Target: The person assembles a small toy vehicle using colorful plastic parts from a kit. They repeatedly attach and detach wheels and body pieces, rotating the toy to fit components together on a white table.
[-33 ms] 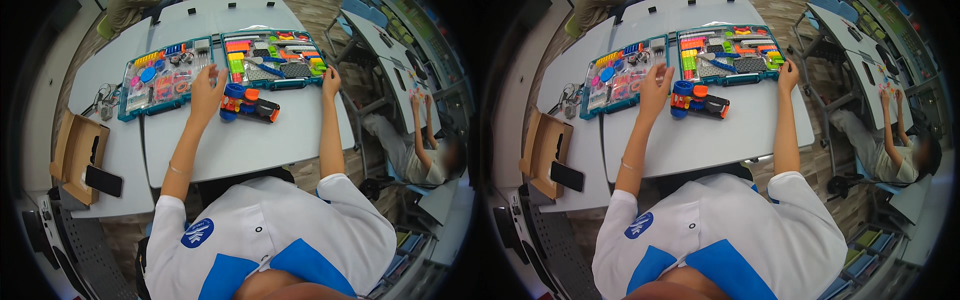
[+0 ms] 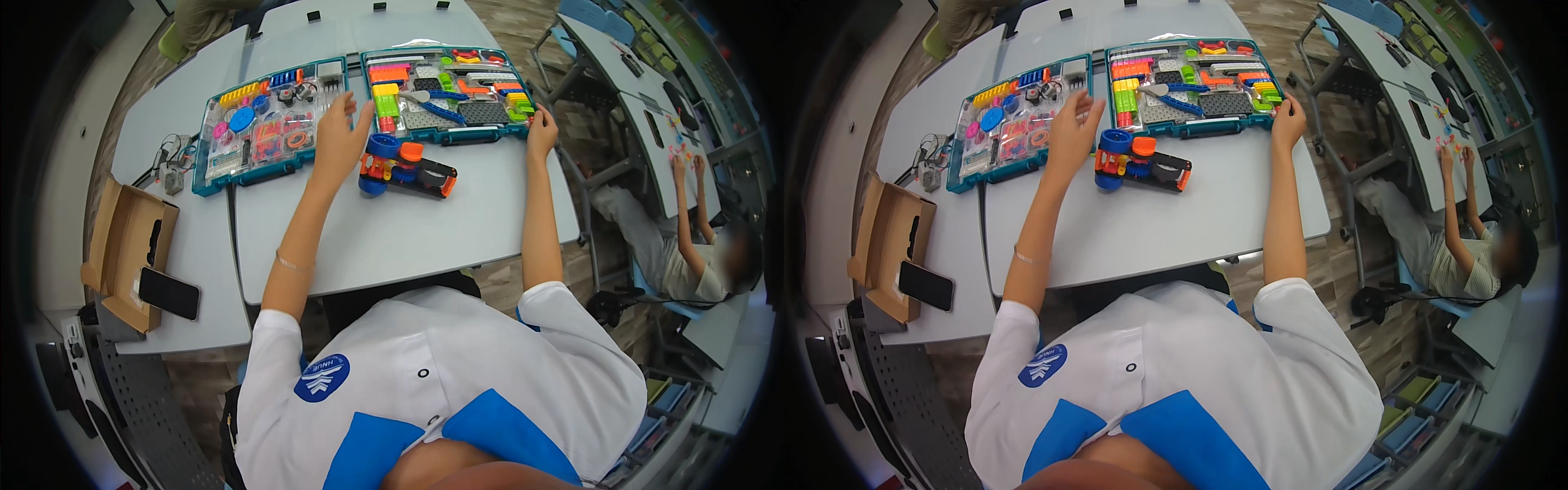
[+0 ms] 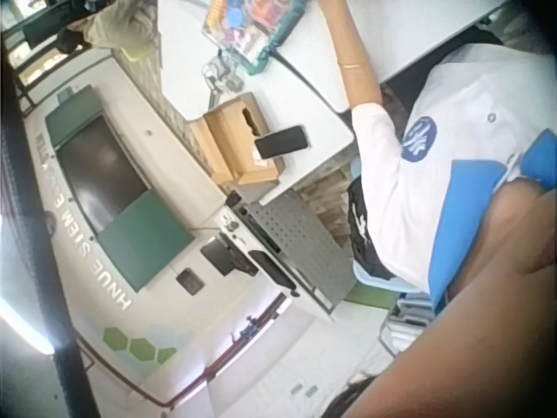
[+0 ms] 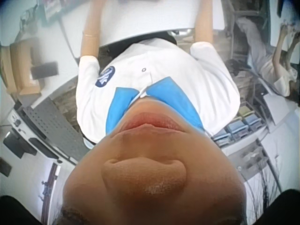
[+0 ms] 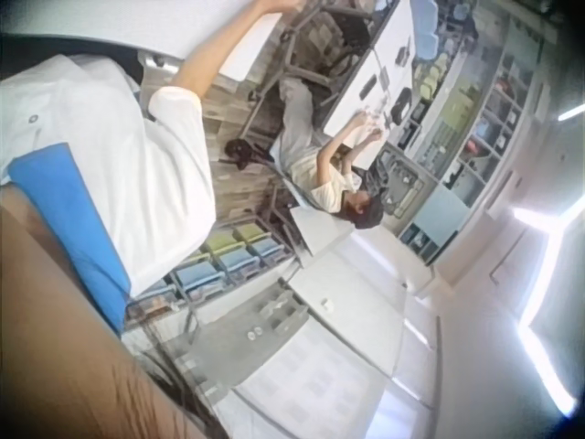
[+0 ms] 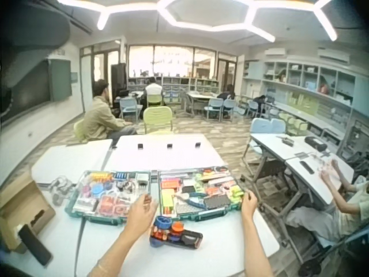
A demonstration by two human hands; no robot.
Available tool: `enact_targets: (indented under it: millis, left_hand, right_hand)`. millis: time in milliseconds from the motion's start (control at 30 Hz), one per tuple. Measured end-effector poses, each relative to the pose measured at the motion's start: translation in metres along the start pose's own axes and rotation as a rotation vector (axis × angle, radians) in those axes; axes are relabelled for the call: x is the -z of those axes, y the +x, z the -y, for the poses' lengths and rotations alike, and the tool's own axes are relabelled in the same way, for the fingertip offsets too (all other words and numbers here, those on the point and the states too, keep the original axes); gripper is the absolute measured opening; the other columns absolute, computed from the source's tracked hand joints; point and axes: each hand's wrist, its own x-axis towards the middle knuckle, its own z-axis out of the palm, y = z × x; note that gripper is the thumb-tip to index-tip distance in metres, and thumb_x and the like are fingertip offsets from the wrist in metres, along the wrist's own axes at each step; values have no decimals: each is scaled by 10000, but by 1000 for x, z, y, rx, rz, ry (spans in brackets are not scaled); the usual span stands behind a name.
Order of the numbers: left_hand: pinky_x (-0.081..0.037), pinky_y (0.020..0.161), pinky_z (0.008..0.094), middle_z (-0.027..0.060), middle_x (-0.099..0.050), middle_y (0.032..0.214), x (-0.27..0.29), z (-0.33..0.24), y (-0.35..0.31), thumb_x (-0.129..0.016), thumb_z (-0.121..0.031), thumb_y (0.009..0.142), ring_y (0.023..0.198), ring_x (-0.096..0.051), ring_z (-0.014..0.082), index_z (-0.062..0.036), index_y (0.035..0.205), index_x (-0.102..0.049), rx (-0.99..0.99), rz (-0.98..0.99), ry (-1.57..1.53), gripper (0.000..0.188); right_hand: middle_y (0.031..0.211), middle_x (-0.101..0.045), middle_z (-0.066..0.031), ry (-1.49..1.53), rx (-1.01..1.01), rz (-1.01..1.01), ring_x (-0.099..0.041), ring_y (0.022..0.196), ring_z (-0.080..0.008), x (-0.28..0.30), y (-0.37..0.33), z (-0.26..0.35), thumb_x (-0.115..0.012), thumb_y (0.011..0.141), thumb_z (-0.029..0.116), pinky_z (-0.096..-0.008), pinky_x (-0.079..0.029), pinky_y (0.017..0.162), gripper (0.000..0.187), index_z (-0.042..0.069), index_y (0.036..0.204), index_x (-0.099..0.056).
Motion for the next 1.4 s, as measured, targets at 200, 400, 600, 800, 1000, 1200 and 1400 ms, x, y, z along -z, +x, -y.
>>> enact_targets:
  millis: [200, 400, 600, 800, 1000, 1200, 1400]
  left_hand:
    - [-420, 1033, 428, 337, -562, 1282, -40, 13, 68, -522, -667, 897, 1234, -552, 396, 134, 1316, -496, 354, 223, 139, 904]
    - [-455, 991, 427, 311, -615, 1218, -51, 25, 73, -525, -696, 865, 1174, -595, 399, 109, 1284, -538, 231, -2, 83, 908]
    - [-451, 999, 422, 305, -608, 1235, -53, 33, 101, -534, -676, 873, 1175, -594, 394, 105, 1299, -527, 278, 24, 133, 889]
    - [-430, 1019, 416, 301, -583, 1285, -62, 53, 121, -548, -652, 894, 1226, -564, 372, 67, 1331, -514, 261, 39, 190, 842]
    - [-330, 1125, 437, 284, -440, 1454, -15, 30, 99, -560, -575, 925, 1381, -399, 405, 34, 1397, -456, 8, 110, 336, 777]
    - [-149, 1145, 599, 242, -366, 1477, 66, 29, -29, -810, -428, 769, 1439, -225, 442, -76, 1236, -542, -44, -35, 789, 643]
    - [-78, 1089, 737, 206, -341, 1463, 69, 47, -48, -840, -382, 732, 1442, -215, 407, -135, 1236, -503, -129, -51, 840, 655]
  right_hand:
    - [999, -733, -83, 176, -226, 73, -673, 874, -165, -17, -3, 23, -553, 928, 83, -287, -513, 791, 240, 29, 1060, -747]
    - [1043, -708, -71, 307, -133, 68, -628, 949, -139, -25, 4, 27, -548, 946, 48, -271, -483, 844, 211, 22, 1033, -738]
    - [1021, -706, -65, 338, -137, 70, -621, 905, -139, -52, 11, 28, -546, 959, 75, -280, -487, 819, 206, 19, 1045, -725]
    - [1010, -708, -75, 285, -117, 114, -631, 891, -147, -84, 26, 30, -543, 998, 218, -286, -490, 820, 275, 14, 1051, -719]
    - [1027, -715, -93, 194, -64, 148, -646, 921, -168, -93, 38, 16, -559, 998, 305, -296, -494, 826, 347, 1, 1073, -708]
    - [902, -694, -58, 205, -116, 134, -624, 732, -103, -93, 26, 43, -617, 973, 330, -256, -495, 670, 341, 11, 1063, -697]
    - [939, -705, -78, 207, -107, 161, -641, 832, -150, -93, 45, 16, -652, 943, 350, -294, -494, 774, 354, 10, 1031, -701]
